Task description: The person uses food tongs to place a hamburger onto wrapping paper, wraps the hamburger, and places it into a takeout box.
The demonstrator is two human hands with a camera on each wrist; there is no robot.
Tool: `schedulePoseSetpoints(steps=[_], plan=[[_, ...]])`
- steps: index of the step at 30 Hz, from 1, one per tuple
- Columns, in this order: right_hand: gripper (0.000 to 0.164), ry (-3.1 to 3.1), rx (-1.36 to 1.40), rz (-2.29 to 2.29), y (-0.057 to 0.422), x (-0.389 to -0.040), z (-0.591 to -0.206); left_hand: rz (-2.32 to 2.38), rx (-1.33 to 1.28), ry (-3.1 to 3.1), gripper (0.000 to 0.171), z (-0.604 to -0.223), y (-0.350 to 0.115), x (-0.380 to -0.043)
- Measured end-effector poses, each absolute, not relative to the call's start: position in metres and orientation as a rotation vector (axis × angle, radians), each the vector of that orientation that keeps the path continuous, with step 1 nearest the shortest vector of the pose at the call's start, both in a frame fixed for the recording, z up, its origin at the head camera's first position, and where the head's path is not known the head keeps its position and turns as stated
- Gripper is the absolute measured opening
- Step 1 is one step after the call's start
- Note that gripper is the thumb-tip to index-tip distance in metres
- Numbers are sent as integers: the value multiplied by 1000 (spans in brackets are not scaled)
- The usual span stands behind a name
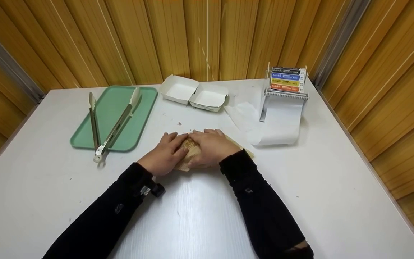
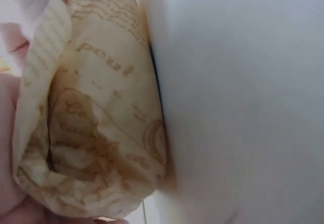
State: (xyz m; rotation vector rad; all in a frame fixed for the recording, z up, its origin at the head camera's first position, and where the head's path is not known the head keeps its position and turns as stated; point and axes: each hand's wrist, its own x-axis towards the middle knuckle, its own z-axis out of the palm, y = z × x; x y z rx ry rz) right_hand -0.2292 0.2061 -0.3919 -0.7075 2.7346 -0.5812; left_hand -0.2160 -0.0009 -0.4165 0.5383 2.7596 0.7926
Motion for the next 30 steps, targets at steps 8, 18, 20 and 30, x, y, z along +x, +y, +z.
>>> schedulePoseSetpoints(steps=[8, 18, 20, 30], plan=[[94, 2726, -752, -592, 208, -232, -395, 839, 595, 2613, 113, -412, -18, -223], [101, 2765, -760, -560, 201, -233, -400, 862, 594, 2618, 116, -413, -19, -227], [97, 2776, -756, -555, 201, -233, -401, 860, 585, 2618, 117, -414, -19, -227], [86, 2802, -779, -539, 200, -235, -408, 679, 630, 2760, 110, -411, -14, -223]])
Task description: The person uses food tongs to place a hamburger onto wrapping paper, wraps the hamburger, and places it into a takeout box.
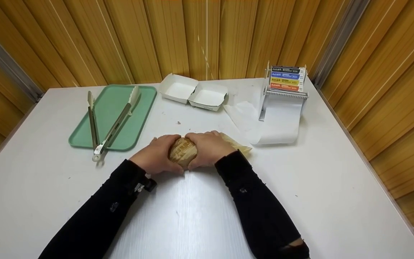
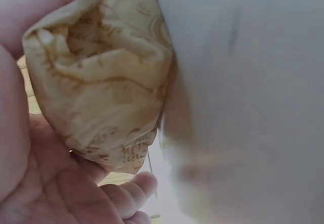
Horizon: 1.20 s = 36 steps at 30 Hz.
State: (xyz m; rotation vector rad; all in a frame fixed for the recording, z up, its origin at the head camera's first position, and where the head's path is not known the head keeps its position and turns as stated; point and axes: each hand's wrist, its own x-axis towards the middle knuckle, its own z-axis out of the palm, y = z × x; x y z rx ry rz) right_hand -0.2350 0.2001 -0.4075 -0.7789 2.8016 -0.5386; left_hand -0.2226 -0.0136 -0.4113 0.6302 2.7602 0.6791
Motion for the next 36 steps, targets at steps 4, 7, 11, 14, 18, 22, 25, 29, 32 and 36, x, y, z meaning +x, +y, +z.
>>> schedulePoseSetpoints(steps=[4, 7, 11, 14, 18, 22, 25, 29, 32, 36], plan=[[87, 2801, -793, -532, 200, -236, -409, 483, 723, 2830, 116, -405, -6, -206], [79, 2800, -811, -540, 200, -237, -409, 386, 869, 2834, 110, -401, 1, -193], [71, 2800, -806, -558, 199, -237, -408, 296, 971, 2863, 102, -404, 5, -184], [73, 2795, -763, -573, 200, -236, -407, 266, 974, 2900, 100, -408, 7, -184], [85, 2771, -630, -576, 210, -236, -400, 237, 955, 2912, 91, -412, 8, -184], [92, 2733, -520, -581, 232, -238, -394, 215, 915, 2913, 76, -413, 10, -184], [84, 2718, -437, -613, 250, -240, -391, 238, 882, 2910, 70, -412, 11, -184], [65, 2725, -344, -627, 265, -242, -391, 271, 852, 2912, 67, -412, 11, -184], [58, 2719, -308, -619, 273, -243, -390, 273, 851, 2916, 66, -412, 11, -184], [51, 2710, -275, -603, 281, -243, -390, 247, 855, 2916, 64, -412, 11, -184]])
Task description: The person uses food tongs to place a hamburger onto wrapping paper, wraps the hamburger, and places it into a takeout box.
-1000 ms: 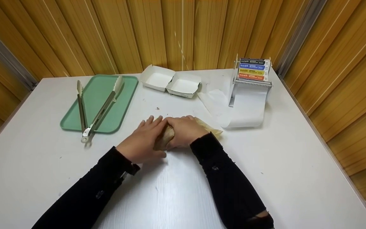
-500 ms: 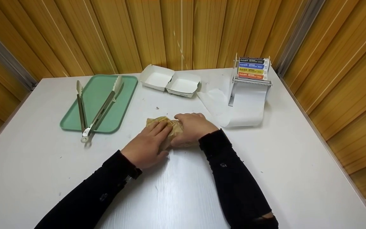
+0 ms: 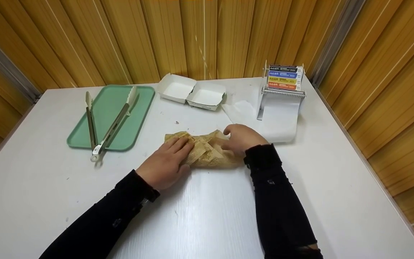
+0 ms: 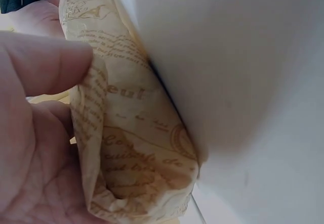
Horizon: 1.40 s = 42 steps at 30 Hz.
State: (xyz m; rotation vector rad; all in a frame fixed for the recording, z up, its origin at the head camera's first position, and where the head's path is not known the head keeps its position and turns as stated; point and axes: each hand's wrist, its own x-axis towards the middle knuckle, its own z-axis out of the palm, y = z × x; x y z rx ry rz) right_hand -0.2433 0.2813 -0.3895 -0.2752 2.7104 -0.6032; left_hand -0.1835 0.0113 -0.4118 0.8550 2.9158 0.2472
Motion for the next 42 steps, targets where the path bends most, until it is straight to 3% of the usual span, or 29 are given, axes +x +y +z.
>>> schedulePoseSetpoints(steps=[5, 9, 20, 28, 34, 37, 42], plan=[[25, 2740, -330, -596, 289, -247, -390, 228, 862, 2923, 59, -412, 12, -184], [18, 2773, -385, -630, 293, -249, -389, 226, 856, 2927, 57, -411, 12, -183], [26, 2697, -222, -997, 297, -251, -389, 262, 846, 2964, 55, -411, 11, -185], [57, 2282, -85, -1485, 303, -250, -396, 255, 811, 2976, 54, -411, 11, -192], [69, 1866, -106, -1759, 301, -249, -406, 276, 734, 2986, 56, -411, 2, -205], [64, 1824, -188, -1695, 298, -248, -410, 272, 702, 2980, 59, -411, -3, -209], [37, 1820, -312, -1602, 294, -246, -416, 274, 707, 2967, 61, -412, -4, -211]])
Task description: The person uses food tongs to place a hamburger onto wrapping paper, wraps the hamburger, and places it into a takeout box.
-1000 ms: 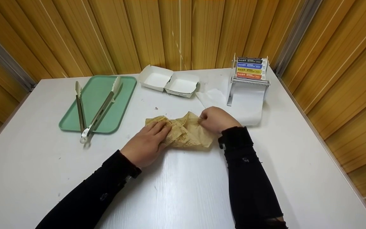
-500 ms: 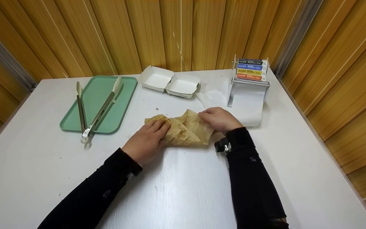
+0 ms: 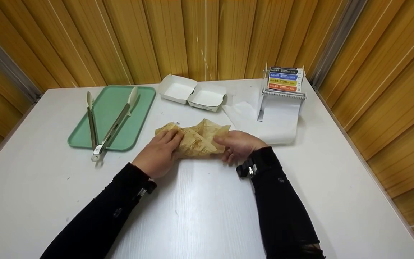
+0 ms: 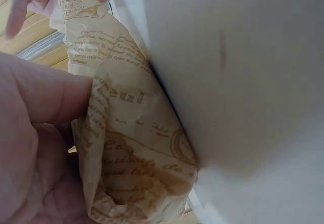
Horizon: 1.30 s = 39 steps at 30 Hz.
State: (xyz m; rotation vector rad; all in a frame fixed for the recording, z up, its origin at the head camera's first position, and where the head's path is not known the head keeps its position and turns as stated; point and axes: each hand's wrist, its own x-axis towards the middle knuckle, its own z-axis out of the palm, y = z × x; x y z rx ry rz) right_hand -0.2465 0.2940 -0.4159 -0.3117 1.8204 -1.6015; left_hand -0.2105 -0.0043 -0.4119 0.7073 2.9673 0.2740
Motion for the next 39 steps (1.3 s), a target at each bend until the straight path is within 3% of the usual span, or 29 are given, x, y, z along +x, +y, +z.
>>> schedulePoseSetpoints(steps=[5, 9, 12, 15, 18, 24, 36, 39], plan=[[33, 1744, -309, -1765, 283, -247, -421, 294, 683, 2956, 61, -412, -4, -210], [18, 1683, -203, -1943, 267, -246, -419, 340, 643, 2938, 62, -412, -4, -210], [25, 1582, -288, -1976, 258, -246, -415, 370, 620, 2916, 62, -412, -4, -210], [49, 1523, -421, -1953, 254, -246, -413, 392, 613, 2900, 61, -412, -3, -210], [59, 1513, -440, -1963, 249, -245, -412, 409, 613, 2897, 59, -411, -3, -209], [67, 1599, -343, -1984, 237, -239, -413, 410, 630, 2905, 57, -411, -3, -207], [56, 1825, -291, -2056, 181, -223, -409, 368, 663, 2922, 57, -414, -2, -209], [74, 1834, -358, -2055, 174, -220, -407, 390, 680, 2930, 56, -414, -2, -210]])
